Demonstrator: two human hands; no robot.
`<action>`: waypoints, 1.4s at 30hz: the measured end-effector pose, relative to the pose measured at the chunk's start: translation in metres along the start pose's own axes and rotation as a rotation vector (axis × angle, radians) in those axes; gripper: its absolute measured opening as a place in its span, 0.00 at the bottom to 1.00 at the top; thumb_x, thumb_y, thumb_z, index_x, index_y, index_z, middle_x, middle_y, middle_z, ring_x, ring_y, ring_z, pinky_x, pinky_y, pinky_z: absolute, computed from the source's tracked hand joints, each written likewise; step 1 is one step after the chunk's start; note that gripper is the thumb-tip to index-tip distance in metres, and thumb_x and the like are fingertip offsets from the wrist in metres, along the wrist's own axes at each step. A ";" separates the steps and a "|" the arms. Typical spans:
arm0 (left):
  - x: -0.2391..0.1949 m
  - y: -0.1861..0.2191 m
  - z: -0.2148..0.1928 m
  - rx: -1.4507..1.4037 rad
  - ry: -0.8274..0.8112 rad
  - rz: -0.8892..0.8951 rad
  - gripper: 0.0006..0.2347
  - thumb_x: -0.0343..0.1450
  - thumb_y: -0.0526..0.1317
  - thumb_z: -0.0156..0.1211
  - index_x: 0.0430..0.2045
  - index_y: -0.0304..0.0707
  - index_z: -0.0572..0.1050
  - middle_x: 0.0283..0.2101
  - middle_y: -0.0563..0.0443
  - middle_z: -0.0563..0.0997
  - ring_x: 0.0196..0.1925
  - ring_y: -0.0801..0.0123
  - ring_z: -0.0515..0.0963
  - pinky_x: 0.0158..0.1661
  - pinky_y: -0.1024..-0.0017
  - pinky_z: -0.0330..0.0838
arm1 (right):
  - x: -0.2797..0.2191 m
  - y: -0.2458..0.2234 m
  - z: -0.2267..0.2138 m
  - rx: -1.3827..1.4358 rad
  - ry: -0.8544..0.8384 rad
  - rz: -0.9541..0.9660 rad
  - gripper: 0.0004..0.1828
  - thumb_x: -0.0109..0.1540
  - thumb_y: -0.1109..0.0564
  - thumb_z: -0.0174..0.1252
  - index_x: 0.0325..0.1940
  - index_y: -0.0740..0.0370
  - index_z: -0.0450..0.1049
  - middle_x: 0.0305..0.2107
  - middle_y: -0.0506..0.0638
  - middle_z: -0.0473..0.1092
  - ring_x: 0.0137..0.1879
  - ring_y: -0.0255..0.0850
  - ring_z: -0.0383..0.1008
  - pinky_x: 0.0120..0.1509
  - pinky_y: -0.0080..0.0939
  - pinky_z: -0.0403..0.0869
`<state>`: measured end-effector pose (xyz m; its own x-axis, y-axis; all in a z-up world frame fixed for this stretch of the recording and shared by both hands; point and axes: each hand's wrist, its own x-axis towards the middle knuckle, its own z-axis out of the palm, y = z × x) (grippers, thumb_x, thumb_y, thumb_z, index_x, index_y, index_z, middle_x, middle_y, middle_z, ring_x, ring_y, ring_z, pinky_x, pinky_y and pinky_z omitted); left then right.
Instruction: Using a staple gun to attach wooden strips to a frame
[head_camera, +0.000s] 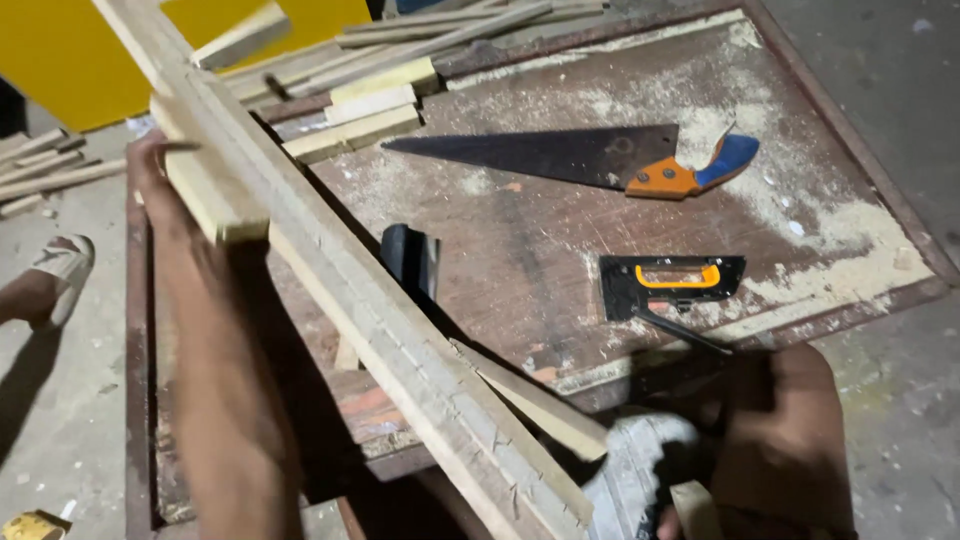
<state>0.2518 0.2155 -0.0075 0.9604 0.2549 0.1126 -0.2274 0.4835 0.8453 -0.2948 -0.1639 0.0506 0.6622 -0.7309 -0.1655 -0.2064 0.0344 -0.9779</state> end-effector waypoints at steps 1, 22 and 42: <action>-0.014 0.021 0.019 0.543 -0.111 -0.026 0.18 0.59 0.65 0.56 0.28 0.59 0.78 0.62 0.60 0.74 0.65 0.67 0.69 0.63 0.55 0.64 | 0.015 0.002 -0.003 -0.030 0.021 0.005 0.30 0.50 0.69 0.49 0.58 0.58 0.66 0.41 0.59 0.75 0.45 0.49 0.77 0.38 0.38 0.71; -0.227 0.041 0.025 1.115 -0.146 0.319 0.27 0.73 0.40 0.59 0.63 0.18 0.61 0.60 0.23 0.72 0.60 0.43 0.73 0.57 0.51 0.67 | -0.019 0.068 -0.044 0.305 -0.749 0.651 0.44 0.49 0.47 0.66 0.64 0.77 0.74 0.27 0.64 0.77 0.31 0.48 0.77 0.34 0.41 0.69; -0.520 0.045 0.115 0.835 0.053 -0.343 0.17 0.70 0.46 0.61 0.50 0.41 0.68 0.28 0.55 0.83 0.23 0.74 0.77 0.30 0.74 0.70 | 0.012 0.011 -0.009 -0.415 -0.949 0.232 0.29 0.62 0.45 0.54 0.65 0.56 0.74 0.60 0.45 0.78 0.64 0.30 0.77 0.66 0.30 0.72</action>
<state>-0.2390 0.0079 0.0319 0.9405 0.2567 -0.2226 0.2812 -0.2202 0.9340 -0.2952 -0.1783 0.0390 0.8290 0.1015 -0.5499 -0.5110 -0.2617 -0.8187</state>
